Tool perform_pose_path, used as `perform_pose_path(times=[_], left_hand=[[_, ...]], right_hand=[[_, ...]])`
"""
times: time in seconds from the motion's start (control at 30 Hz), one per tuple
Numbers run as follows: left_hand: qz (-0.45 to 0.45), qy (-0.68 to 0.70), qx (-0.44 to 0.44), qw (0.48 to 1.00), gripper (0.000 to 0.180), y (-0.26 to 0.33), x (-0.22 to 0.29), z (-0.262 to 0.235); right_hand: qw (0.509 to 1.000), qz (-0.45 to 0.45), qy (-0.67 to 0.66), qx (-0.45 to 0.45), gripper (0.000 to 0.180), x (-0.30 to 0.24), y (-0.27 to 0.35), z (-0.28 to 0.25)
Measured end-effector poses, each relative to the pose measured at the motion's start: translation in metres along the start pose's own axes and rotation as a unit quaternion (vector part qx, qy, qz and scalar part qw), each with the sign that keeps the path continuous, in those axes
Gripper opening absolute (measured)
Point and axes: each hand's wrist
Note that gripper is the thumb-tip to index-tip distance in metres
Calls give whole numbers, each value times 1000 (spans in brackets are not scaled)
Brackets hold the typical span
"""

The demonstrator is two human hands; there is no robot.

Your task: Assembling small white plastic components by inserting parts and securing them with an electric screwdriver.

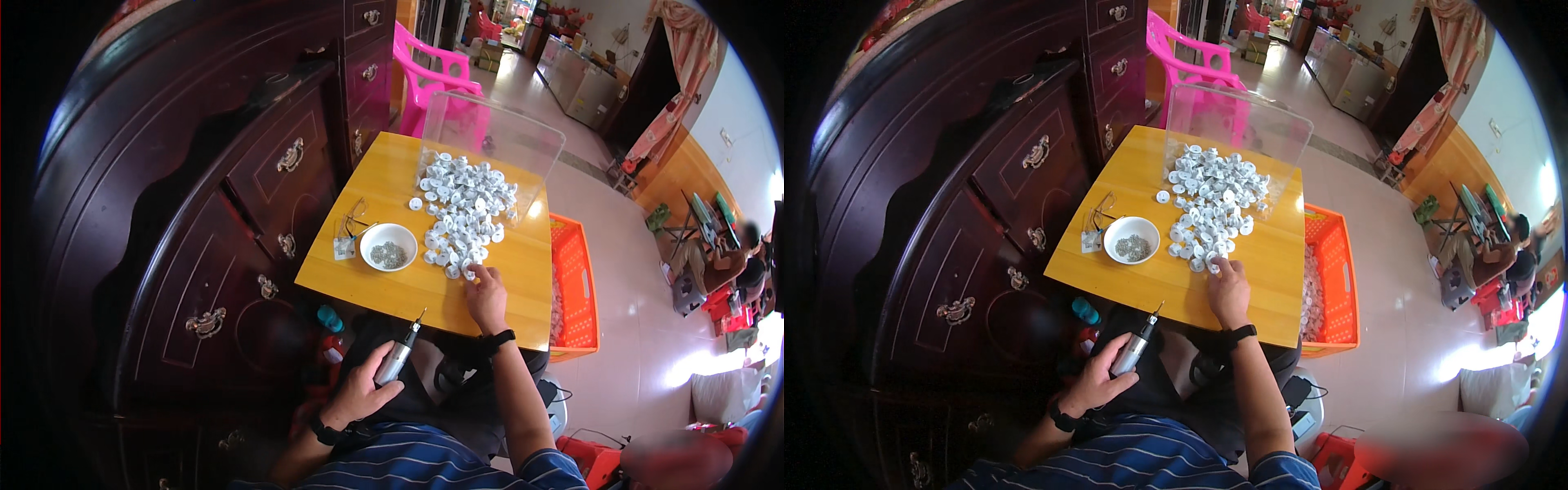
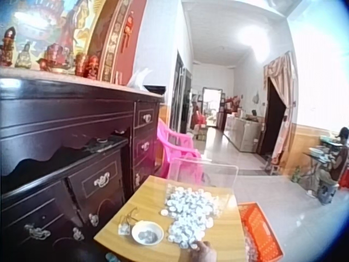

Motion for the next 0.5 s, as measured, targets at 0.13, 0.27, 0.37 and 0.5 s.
perform_pose_path(times=[0.13, 0.27, 0.37, 0.5], left_hand=[[-5, -15, -1, 1000, 72, 2, -2, 0], [-15, 9, -9, 1000, 71, 2, 0, 0], [14, 2, -4, 1000, 70, 1, -2, 0], [-17, 24, 5, 1000, 69, 0, -1, -2]], right_hand=[[1000, -8, 24, -15, 22, 8, -1, 4], [998, -33, 42, -15, 25, 9, -3, 5], [998, 36, -9, -56, 24, 1, -7, 0], [999, -20, 29, -31, 20, 1, -13, 3]])
Point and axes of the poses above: each hand's wrist, its own y-axis away from the middle knuckle, its own z-axis out of the palm, x = y × z, and after that the axes turned 12 degrees about -z, right-handed
